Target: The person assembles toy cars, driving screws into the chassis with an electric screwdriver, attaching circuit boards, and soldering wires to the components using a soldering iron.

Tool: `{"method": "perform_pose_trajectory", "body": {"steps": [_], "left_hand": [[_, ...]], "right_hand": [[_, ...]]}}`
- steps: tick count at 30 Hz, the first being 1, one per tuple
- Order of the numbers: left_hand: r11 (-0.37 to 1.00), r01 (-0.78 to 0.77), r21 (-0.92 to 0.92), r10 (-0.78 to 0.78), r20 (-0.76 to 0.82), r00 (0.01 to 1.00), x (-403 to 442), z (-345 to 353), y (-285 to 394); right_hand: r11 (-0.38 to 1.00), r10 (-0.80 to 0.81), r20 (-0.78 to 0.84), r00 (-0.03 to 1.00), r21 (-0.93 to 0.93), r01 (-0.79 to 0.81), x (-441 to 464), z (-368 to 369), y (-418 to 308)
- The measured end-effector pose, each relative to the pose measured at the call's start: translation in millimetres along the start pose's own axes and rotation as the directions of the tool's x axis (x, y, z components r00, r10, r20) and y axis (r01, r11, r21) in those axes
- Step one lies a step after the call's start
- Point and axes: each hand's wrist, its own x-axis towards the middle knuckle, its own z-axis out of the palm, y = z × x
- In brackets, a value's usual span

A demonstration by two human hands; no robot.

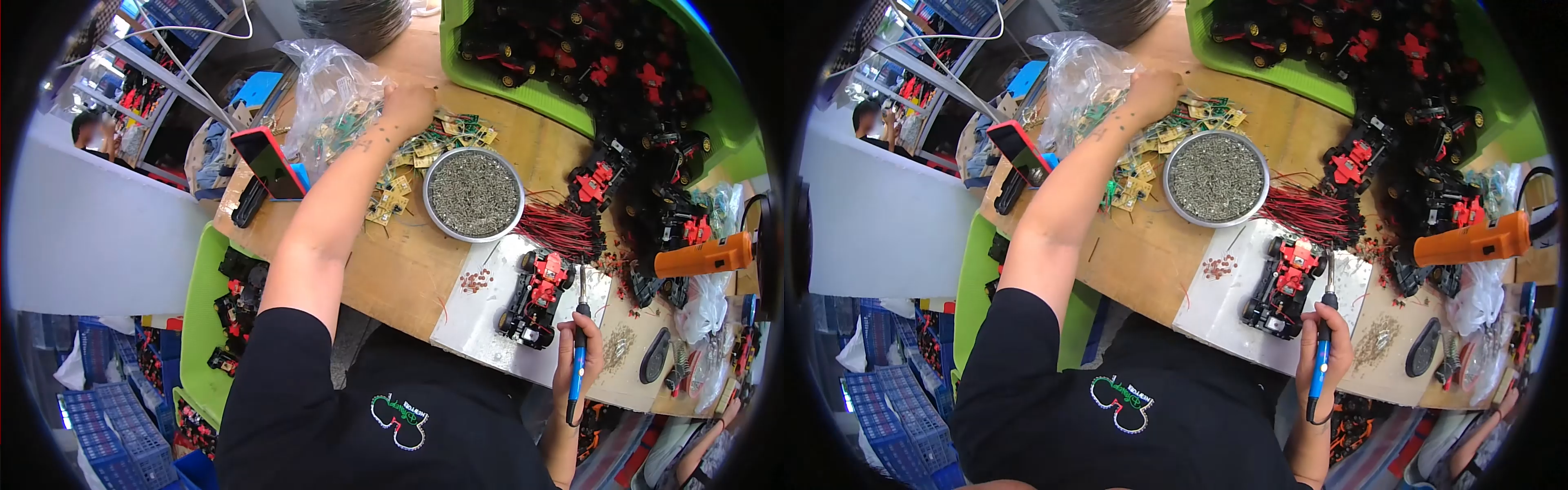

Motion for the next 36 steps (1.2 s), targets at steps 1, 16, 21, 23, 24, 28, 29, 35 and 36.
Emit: {"method": "perform_pose_trajectory", "body": {"steps": [1,16,21,23,24,28,29,35,36], "left_hand": [[0.998,0.026,-0.056,-0.026,0.0,1.0,0.8,-0.7,-4.7],[0.813,0.048,-0.581,0.058,0.163,0.985,-115.8,-102.1,-31.2],[0.972,0.062,-0.228,-0.059,0.023,0.998,-106.3,-96.5,-14.6],[0.995,0.087,-0.054,-0.083,0.082,0.993,-97.7,-94.1,-10.4],[0.981,0.044,0.19,-0.054,0.048,0.997,-95.6,-93.2,-6.7],[0.92,-0.148,0.363,0.23,-0.195,0.953,-88.0,-76.7,4.4],[0.921,-0.153,0.359,0.236,-0.199,0.951,-88.0,-76.4,12.1],[0.906,-0.128,0.404,0.2,-0.142,0.97,-98.1,-62.6,37.9],[0.912,-0.166,0.375,0.259,-0.211,0.943,-94.8,-58.7,37.1]], "right_hand": [[1.0,-0.001,0.0,1.0,0.001,0.001,0.0,0.0,1.5],[0.999,-0.032,-0.013,0.999,0.029,0.032,-5.1,4.8,0.8],[0.996,-0.07,-0.017,0.997,0.06,0.071,-12.1,5.5,-3.3],[0.997,-0.068,-0.025,0.997,0.045,0.069,-13.1,4.2,-5.5],[0.998,-0.06,-0.028,0.998,0.035,0.061,-14.8,4.2,-6.1],[0.998,-0.046,-0.045,0.998,0.028,0.048,-16.9,4.5,-7.2],[0.999,-0.037,-0.04,0.999,0.031,0.038,-16.6,3.7,-8.4],[0.999,-0.031,-0.065,0.997,0.036,0.033,-15.3,-0.3,-12.4],[0.999,-0.021,-0.06,0.998,0.033,0.023,-14.9,-1.5,-12.4]]}}
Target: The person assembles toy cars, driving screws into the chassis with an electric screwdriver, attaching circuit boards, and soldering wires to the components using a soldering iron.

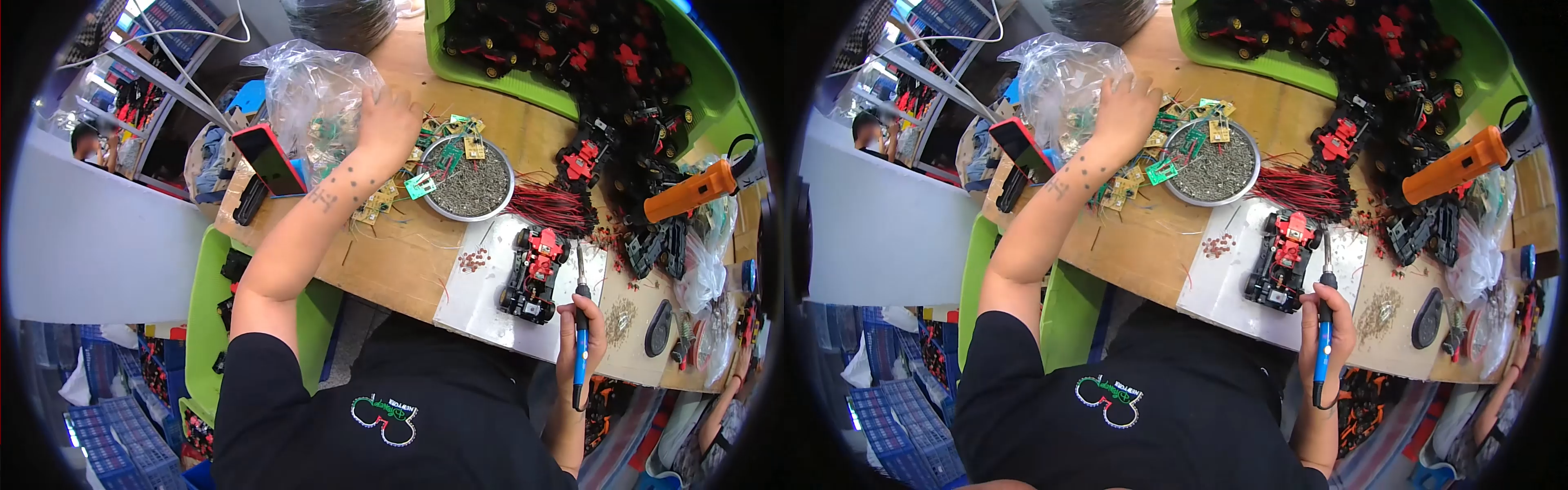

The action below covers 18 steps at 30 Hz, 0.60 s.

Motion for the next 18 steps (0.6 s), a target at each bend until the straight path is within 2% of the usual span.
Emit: {"method": "perform_pose_trajectory", "body": {"steps": [1,2,4,5,8,10,12,13,18], "left_hand": [[0.999,-0.032,-0.035,0.029,-0.092,0.995,2.3,4.2,0.6],[0.999,-0.036,-0.039,0.033,-0.088,0.996,5.0,0.2,5.6],[0.886,-0.151,-0.438,0.213,0.097,0.972,12.5,-12.7,24.8],[0.793,-0.182,-0.581,0.228,0.006,0.974,11.5,-3.1,35.8],[0.742,-0.135,-0.657,0.249,0.083,0.965,13.6,-2.0,60.1],[0.763,-0.155,-0.628,0.243,0.057,0.968,17.9,5.7,61.9],[0.771,-0.088,-0.631,0.243,0.164,0.956,21.9,9.3,54.9],[0.745,-0.126,-0.655,0.235,0.08,0.969,18.7,10.5,52.6],[0.645,-0.049,-0.762,0.163,0.075,0.984,1.9,-11.3,40.3]], "right_hand": [[1.0,0.01,0.003,1.0,-0.003,-0.01,0.9,-0.8,0.2],[1.0,0.015,0.002,1.0,-0.005,-0.015,2.1,-0.7,-0.2],[0.999,0.042,0.011,0.999,0.008,-0.042,3.2,1.5,-2.0],[0.999,0.048,0.011,0.999,0.006,-0.048,1.9,2.5,-0.9],[1.0,0.026,0.034,0.999,0.001,-0.026,4.1,6.2,1.5],[0.999,0.019,0.034,0.999,0.026,-0.02,3.4,5.6,-0.9],[0.999,0.035,0.021,0.999,0.039,-0.036,3.5,3.5,-2.3],[0.998,0.042,0.012,0.999,0.039,-0.042,3.6,2.5,-3.0],[0.998,0.053,0.001,0.999,0.036,-0.053,2.5,-0.9,-0.8]]}}
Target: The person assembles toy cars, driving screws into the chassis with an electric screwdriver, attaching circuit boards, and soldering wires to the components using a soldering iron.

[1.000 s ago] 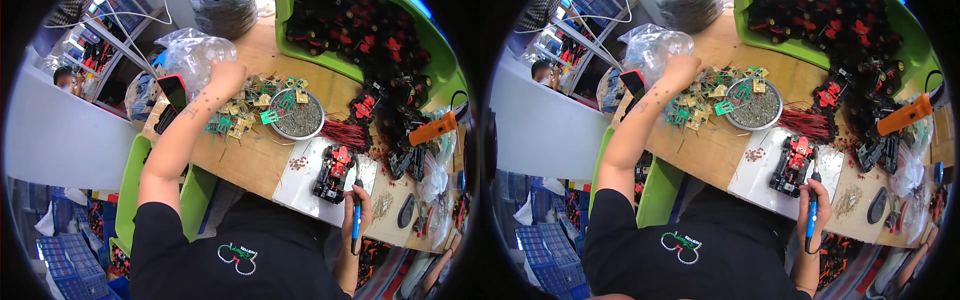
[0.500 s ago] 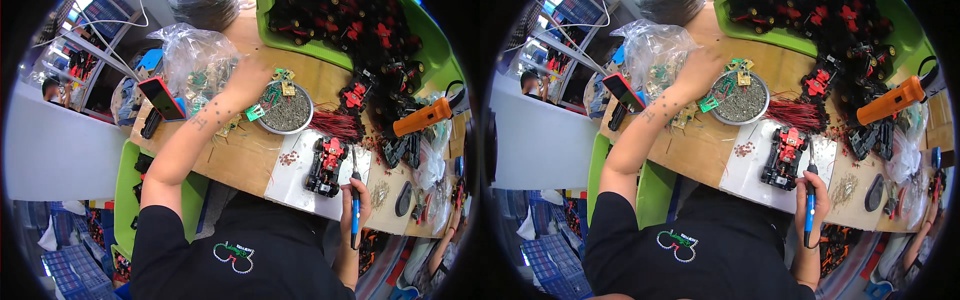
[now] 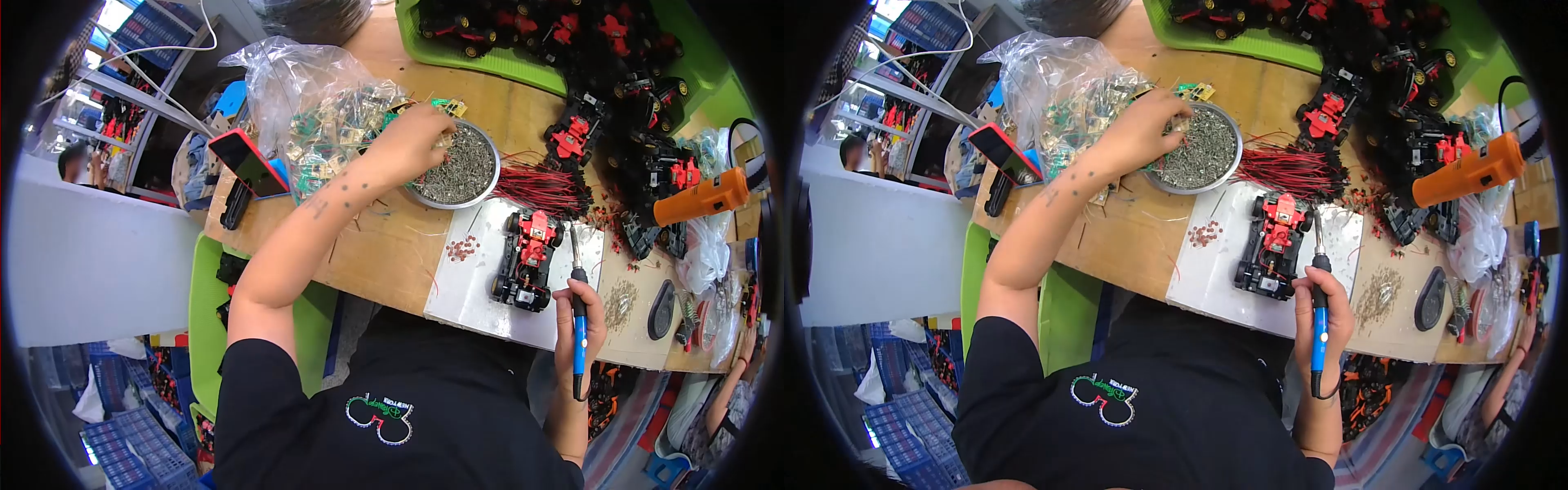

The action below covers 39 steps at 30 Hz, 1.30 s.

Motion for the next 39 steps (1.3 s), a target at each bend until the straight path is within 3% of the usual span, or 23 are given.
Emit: {"method": "perform_pose_trajectory", "body": {"steps": [2,6,8,9,11,12,14,17,18,20,22,23,24,25,26,28,29,30,32,34,36,38,39], "left_hand": [[0.997,0.069,-0.046,-0.072,-0.061,0.996,-17.5,-13.1,10.3],[0.988,0.149,-0.03,-0.148,0.007,0.989,-51.4,-27.2,9.9],[0.959,0.214,0.185,-0.203,-0.078,0.976,-61.4,-32.5,17.4],[0.96,0.213,0.182,-0.202,-0.078,0.976,-65.0,-31.5,19.7],[0.981,0.034,0.191,0.012,-0.234,0.972,-71.3,-28.0,25.9],[0.982,0.029,0.184,0.015,-0.232,0.973,-74.0,-25.1,32.5],[1.0,0.028,-0.01,-0.029,-0.324,0.946,-75.3,-19.3,47.9],[0.994,0.059,-0.088,-0.09,-0.413,0.906,-72.7,-13.2,54.1],[0.994,0.058,-0.088,-0.089,-0.413,0.907,-73.1,-9.7,48.8],[0.941,0.264,-0.211,-0.324,-0.34,0.883,-75.5,-6.4,30.7],[0.956,0.269,-0.121,-0.295,-0.351,0.889,-84.0,-8.4,23.2],[0.934,0.22,-0.28,-0.315,-0.359,0.879,-86.6,-9.7,22.8],[0.887,0.162,-0.433,-0.337,-0.364,0.869,-87.8,-9.5,23.2],[0.701,0.117,-0.704,-0.419,-0.273,0.866,-88.6,-7.0,23.2],[0.701,0.118,-0.703,-0.414,-0.267,0.87,-86.1,-8.4,28.6],[0.229,0.059,-0.972,-0.533,-0.075,0.843,-79.0,-11.5,40.8],[0.107,0.05,-0.993,-0.508,-0.012,0.861,-77.4,-10.2,43.3],[0.1,0.053,-0.994,-0.503,-0.005,0.864,-75.7,-7.1,53.9],[0.082,-0.102,-0.991,-0.364,-0.125,0.923,-72.1,2.1,76.7],[0.038,-0.047,-0.998,-0.37,-0.058,0.927,-70.5,10.2,80.5],[0.154,-0.113,-0.982,-0.163,-0.138,0.977,-76.2,25.2,106.4],[0.238,-0.209,-0.948,-0.176,-0.254,0.951,-76.2,48.2,115.0],[0.345,-0.224,-0.912,-0.191,-0.302,0.934,-76.2,55.4,118.4]], "right_hand": [[1.0,-0.005,0.001,1.0,0.006,0.005,0.4,-1.6,2.3],[1.0,-0.008,0.008,1.0,-0.004,0.008,3.0,2.6,-2.7],[0.999,-0.046,0.016,0.999,-0.009,0.046,5.5,4.8,-0.7],[0.998,-0.061,0.034,0.998,-0.016,0.061,6.1,6.5,-3.6],[0.992,-0.127,0.053,0.991,-0.013,0.128,7.8,12.1,-7.1],[0.992,-0.123,0.049,0.991,-0.02,0.124,9.0,15.0,-10.8],[0.99,-0.11,0.101,0.989,0.101,0.1,12.4,18.8,-20.1],[0.989,-0.099,0.143,0.985,0.12,0.082,16.3,20.7,-26.0],[0.99,-0.093,0.172,0.981,0.119,0.073,17.0,20.2,-28.4],[0.991,-0.106,0.19,0.976,0.105,0.087,18.5,17.7,-29.9],[0.985,-0.17,0.179,0.969,0.028,0.168,17.7,15.2,-24.8],[0.99,-0.139,0.158,0.978,0.059,0.131,18.7,16.2,-20.5],[0.991,-0.13,0.154,0.98,0.064,0.121,21.1,18.2,-19.6],[0.988,-0.152,0.139,0.978,0.051,0.147,24.7,20.9,-20.1],[0.984,-0.178,0.124,0.976,0.036,0.175,28.4,23.6,-21.4],[0.987,-0.156,0.128,0.979,0.065,0.149,34.5,31.6,-25.1],[0.985,-0.153,0.124,0.98,0.094,0.142,37.4,35.9,-26.6],[0.984,-0.15,0.12,0.981,0.12,0.135,40.8,40.2,-27.9],[0.986,-0.104,0.128,0.986,0.142,0.085,47.0,49.0,-31.1],[0.973,-0.003,0.153,0.988,0.23,-0.033,53.2,59.2,-35.6],[0.904,0.094,0.195,0.976,0.393,-0.166,58.5,69.9,-35.8],[0.857,0.106,0.188,0.976,0.48,-0.186,61.9,76.6,-33.2],[0.861,0.116,0.182,0.976,0.471,-0.19,62.7,75.7,-34.1]]}}
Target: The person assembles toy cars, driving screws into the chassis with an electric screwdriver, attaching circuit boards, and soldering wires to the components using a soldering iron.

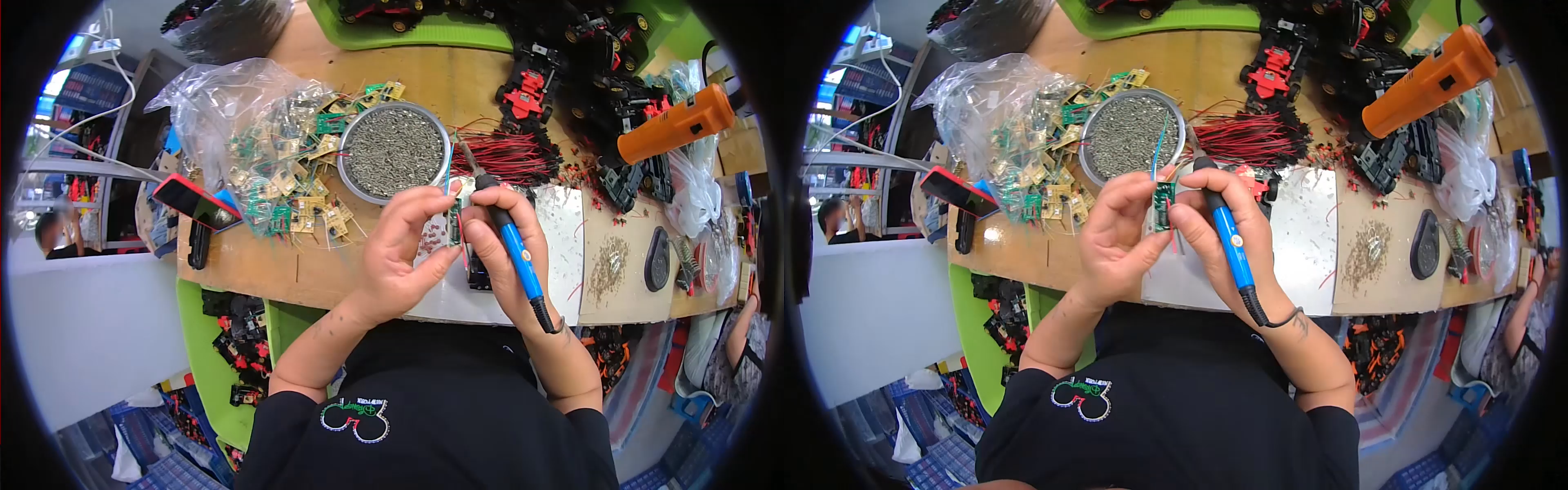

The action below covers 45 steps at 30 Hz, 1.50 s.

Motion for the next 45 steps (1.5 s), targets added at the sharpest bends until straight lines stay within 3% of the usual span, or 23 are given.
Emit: {"method": "perform_pose_trajectory", "body": {"steps": [1,3,4,5,7,10,12,15,20,22,27,29,31,33,35,37,40,44,45], "left_hand": [[1.0,0.007,-0.011,-0.007,-0.001,1.0,-1.8,0.4,-3.3],[0.908,-0.096,0.408,0.079,0.059,0.995,1.3,2.2,0.4],[0.816,-0.109,0.568,0.091,0.061,0.994,0.6,2.7,8.5],[0.817,-0.105,0.567,0.087,0.059,0.994,2.5,-0.1,10.0],[0.61,-0.381,0.695,0.251,0.287,0.925,8.8,-4.5,10.4],[0.621,-0.358,0.698,0.183,0.315,0.931,20.4,2.7,8.5],[0.727,-0.241,0.643,0.059,0.291,0.955,25.2,6.3,6.0],[0.747,-0.197,0.635,-0.076,0.377,0.923,27.2,-3.4,2.9],[0.748,-0.174,0.641,-0.133,0.401,0.906,21.2,9.4,2.1],[0.603,-0.24,0.761,-0.114,0.38,0.918,17.9,18.0,2.2],[0.673,-0.23,0.703,-0.124,0.413,0.902,5.3,37.3,-3.7],[0.691,-0.233,0.684,-0.109,0.418,0.902,3.9,36.2,-4.1],[0.68,-0.151,0.718,-0.162,0.347,0.924,6.7,23.0,-4.2],[0.649,-0.195,0.736,-0.15,0.374,0.915,6.2,18.4,-12.4],[0.606,-0.339,0.719,-0.064,0.469,0.881,3.3,20.8,-22.2],[0.627,-0.342,0.7,-0.031,0.461,0.887,3.0,25.8,-26.7],[0.759,-0.254,0.599,-0.035,0.428,0.903,-0.8,34.6,-28.2],[0.779,-0.16,0.606,-0.084,0.355,0.931,-9.4,48.5,-34.1],[0.794,-0.039,0.606,-0.157,0.267,0.951,-11.6,51.1,-32.7]], "right_hand": [[0.998,0.022,0.003,1.0,0.066,-0.022,0.1,-0.6,-2.9],[0.991,0.049,0.01,0.999,0.128,-0.05,1.6,-5.4,-2.5],[0.998,0.06,-0.02,0.998,0.038,-0.059,3.2,-11.0,-1.0],[0.996,0.068,-0.052,0.996,-0.049,-0.071,4.3,-16.7,0.2],[0.989,0.078,-0.033,0.996,-0.127,-0.082,4.5,-24.2,-1.0],[0.975,0.026,-0.018,0.999,-0.221,-0.029,1.9,-29.3,0.6],[0.982,-0.032,0.055,0.998,-0.184,0.042,-0.4,-33.8,-2.1],[0.995,0.022,0.043,0.999,-0.095,-0.018,-5.6,-45.2,-2.9],[0.999,0.005,0.037,0.999,0.033,-0.006,-10.5,-58.4,-5.2],[0.994,-0.03,0.004,1.0,0.101,0.029,-13.2,-58.4,0.2],[0.966,-0.053,-0.045,0.998,0.252,0.063,-20.8,-57.8,5.3],[0.985,-0.085,-0.103,0.991,0.144,0.1,-21.7,-65.2,8.7],[0.962,-0.077,-0.096,0.992,0.253,0.099,-25.8,-69.3,-1.3],[0.999,-0.045,-0.087,0.995,0.012,0.046,-29.6,-82.2,2.2],[0.997,-0.004,-0.07,0.998,-0.074,-0.001,-37.2,-80.9,-5.1],[0.999,-0.005,-0.076,0.997,-0.044,0.001,-41.2,-81.9,-2.0],[0.923,-0.141,-0.142,0.98,-0.378,0.078,-48.5,-99.4,12.1],[0.924,-0.117,-0.132,0.984,-0.377,0.059,-50.9,-100.5,18.7],[0.926,-0.116,-0.136,0.984,-0.374,0.057,-50.7,-99.8,19.6]]}}
